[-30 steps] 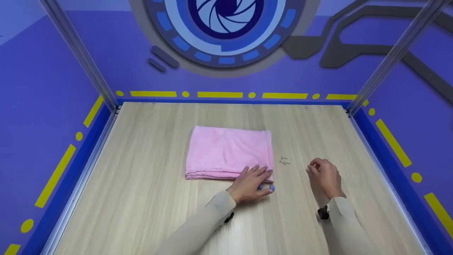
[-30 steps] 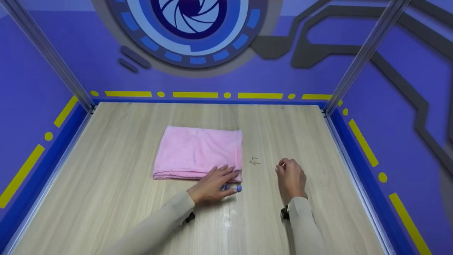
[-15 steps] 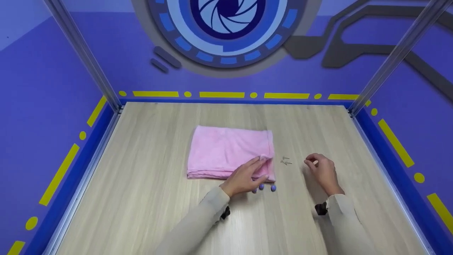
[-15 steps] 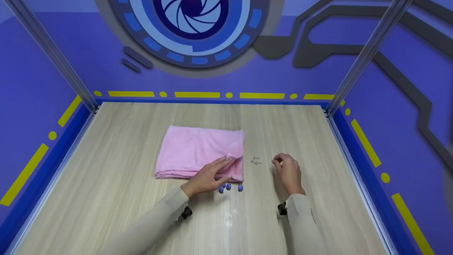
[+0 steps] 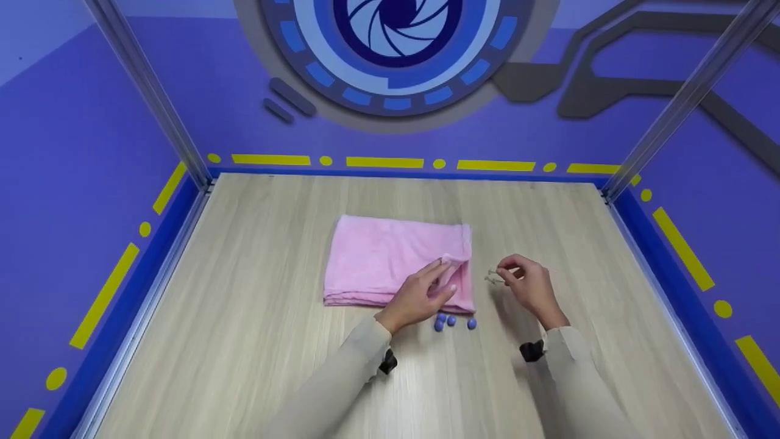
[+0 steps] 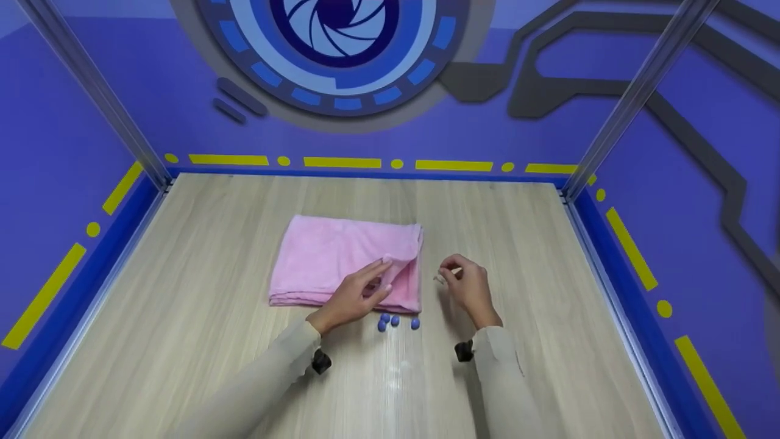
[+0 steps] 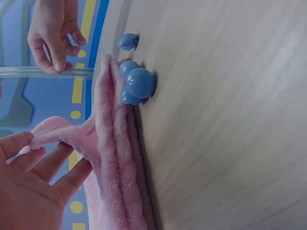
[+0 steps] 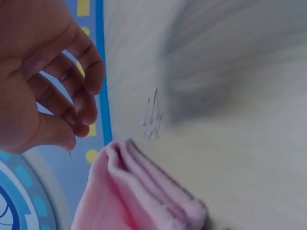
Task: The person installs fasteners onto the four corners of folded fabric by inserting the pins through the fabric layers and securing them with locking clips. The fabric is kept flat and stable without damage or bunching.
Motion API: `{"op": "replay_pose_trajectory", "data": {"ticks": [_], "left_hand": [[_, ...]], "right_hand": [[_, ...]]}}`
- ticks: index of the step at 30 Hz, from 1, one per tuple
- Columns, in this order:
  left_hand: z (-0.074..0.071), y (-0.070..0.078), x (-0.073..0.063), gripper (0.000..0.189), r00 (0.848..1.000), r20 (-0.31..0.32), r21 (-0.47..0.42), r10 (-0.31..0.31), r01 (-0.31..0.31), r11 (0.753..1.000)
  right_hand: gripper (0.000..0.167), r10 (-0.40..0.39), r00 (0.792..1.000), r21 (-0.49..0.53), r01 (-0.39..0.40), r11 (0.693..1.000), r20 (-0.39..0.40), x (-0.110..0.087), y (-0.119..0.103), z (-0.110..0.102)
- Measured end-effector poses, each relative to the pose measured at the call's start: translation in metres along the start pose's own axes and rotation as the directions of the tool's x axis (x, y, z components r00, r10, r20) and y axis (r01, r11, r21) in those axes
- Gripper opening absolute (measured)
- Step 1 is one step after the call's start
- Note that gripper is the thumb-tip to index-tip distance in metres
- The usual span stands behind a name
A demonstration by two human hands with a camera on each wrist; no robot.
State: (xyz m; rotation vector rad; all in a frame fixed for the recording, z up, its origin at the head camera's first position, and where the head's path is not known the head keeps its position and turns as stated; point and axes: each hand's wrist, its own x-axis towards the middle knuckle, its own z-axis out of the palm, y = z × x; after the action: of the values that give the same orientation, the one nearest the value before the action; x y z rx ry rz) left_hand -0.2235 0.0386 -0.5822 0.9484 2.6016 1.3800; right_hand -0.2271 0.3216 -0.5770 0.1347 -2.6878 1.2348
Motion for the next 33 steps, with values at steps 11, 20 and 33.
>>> {"op": "replay_pose_trajectory", "data": {"ticks": [11, 20, 33], "left_hand": [[-0.007, 0.000, -0.002, 0.063, 1.000, -0.015, -0.019, -0.007, 0.006, 1.000], [-0.009, -0.003, -0.001, 0.064, 0.996, -0.072, -0.026, 0.047, -0.049, 0.998], [-0.012, -0.004, -0.002, 0.067, 0.996, -0.073, -0.039, 0.043, -0.046, 0.998]], "right_hand": [[0.007, -0.093, 0.996, 0.064, 0.092, 0.994, 0.011, 0.011, -0.026, 0.020], [0.005, -0.158, 0.987, 0.097, 0.154, 0.983, 0.031, 0.020, -0.044, 0.032], [0.037, -0.216, 0.974, 0.080, 0.210, 0.974, 0.073, 0.026, -0.053, 0.046]]}}
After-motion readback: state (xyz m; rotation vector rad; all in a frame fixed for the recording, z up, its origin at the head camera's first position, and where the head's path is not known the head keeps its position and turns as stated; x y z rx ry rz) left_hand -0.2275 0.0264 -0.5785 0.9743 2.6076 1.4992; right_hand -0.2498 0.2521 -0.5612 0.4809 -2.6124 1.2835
